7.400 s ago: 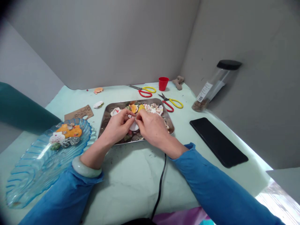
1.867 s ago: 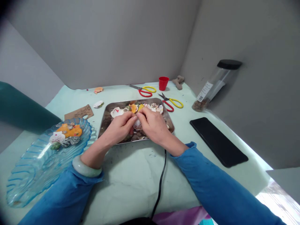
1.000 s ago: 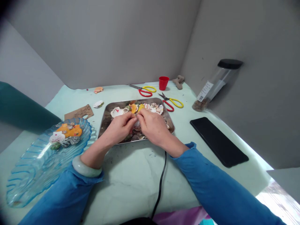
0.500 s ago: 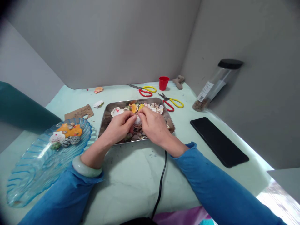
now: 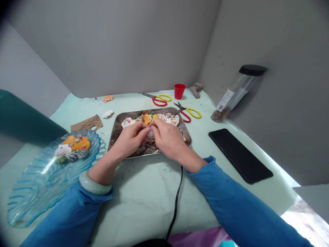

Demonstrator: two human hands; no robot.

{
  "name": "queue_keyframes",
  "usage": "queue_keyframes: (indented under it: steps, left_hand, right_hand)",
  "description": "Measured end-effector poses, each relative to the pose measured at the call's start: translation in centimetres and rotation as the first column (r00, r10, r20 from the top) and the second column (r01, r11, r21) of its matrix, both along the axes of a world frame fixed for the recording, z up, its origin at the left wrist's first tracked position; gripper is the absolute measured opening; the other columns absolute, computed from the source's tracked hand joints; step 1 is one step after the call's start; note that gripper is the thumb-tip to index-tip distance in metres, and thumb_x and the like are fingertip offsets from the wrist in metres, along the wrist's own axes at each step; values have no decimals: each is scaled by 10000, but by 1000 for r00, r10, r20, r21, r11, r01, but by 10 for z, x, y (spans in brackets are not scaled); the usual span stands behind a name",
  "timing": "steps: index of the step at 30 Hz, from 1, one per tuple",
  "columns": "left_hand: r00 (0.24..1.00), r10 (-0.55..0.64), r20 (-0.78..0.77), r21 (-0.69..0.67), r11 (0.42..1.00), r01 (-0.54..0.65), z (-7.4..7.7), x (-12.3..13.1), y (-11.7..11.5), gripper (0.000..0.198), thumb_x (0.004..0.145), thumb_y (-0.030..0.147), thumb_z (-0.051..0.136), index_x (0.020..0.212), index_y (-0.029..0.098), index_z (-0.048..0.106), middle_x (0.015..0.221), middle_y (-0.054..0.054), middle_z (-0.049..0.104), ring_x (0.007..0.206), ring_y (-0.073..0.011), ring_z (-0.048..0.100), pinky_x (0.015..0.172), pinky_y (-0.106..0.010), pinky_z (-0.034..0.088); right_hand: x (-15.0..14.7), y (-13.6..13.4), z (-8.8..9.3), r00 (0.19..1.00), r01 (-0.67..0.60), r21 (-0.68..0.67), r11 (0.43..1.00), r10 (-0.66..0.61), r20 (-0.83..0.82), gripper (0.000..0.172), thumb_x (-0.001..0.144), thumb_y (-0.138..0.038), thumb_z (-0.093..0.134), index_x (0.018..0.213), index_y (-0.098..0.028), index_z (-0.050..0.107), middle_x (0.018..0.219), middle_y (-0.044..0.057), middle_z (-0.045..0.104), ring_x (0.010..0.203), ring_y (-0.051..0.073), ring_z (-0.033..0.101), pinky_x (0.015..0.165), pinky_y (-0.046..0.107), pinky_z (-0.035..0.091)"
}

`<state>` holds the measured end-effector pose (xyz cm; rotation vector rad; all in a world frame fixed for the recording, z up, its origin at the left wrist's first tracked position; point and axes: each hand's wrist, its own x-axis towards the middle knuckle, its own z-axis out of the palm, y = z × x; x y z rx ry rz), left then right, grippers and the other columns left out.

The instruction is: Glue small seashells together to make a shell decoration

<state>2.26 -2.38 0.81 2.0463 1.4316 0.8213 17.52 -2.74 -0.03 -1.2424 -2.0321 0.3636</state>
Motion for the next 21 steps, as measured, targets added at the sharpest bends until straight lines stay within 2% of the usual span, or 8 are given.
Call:
queue_keyframes:
  steps: [8,14,21]
  left_hand:
    - [1000,16,2,-14,1000,-16,-3,0,1,257,855,383,428,804,176,572,581,11,565,588,-126,502,573,-229,366]
    - [1000,19,-11,-29,999,-20,-1,0,0,247,868,328,391,719,180,521,563,10,551,585,-131,499,570,-233,363]
    - [999,37,-15,6,999,-36,0,0,1,242,871,306,385,682,186,477,568,7,550,582,-130,493,579,-240,362]
  right_hand:
    - [1,0,-1,1000,24,-6,1000,-24,14,199,893,-219,364,898,-187,561,840,41,636,761,173,565,686,275,370]
    - [1,0,-1,995,101,18,995,-100,-7,197,890,-254,391,881,-193,577,822,33,649,718,169,568,645,270,354]
    - [0,-1,1,993,121,34,992,-120,-24,170,884,-267,426,910,-192,577,782,19,656,693,157,570,637,257,354]
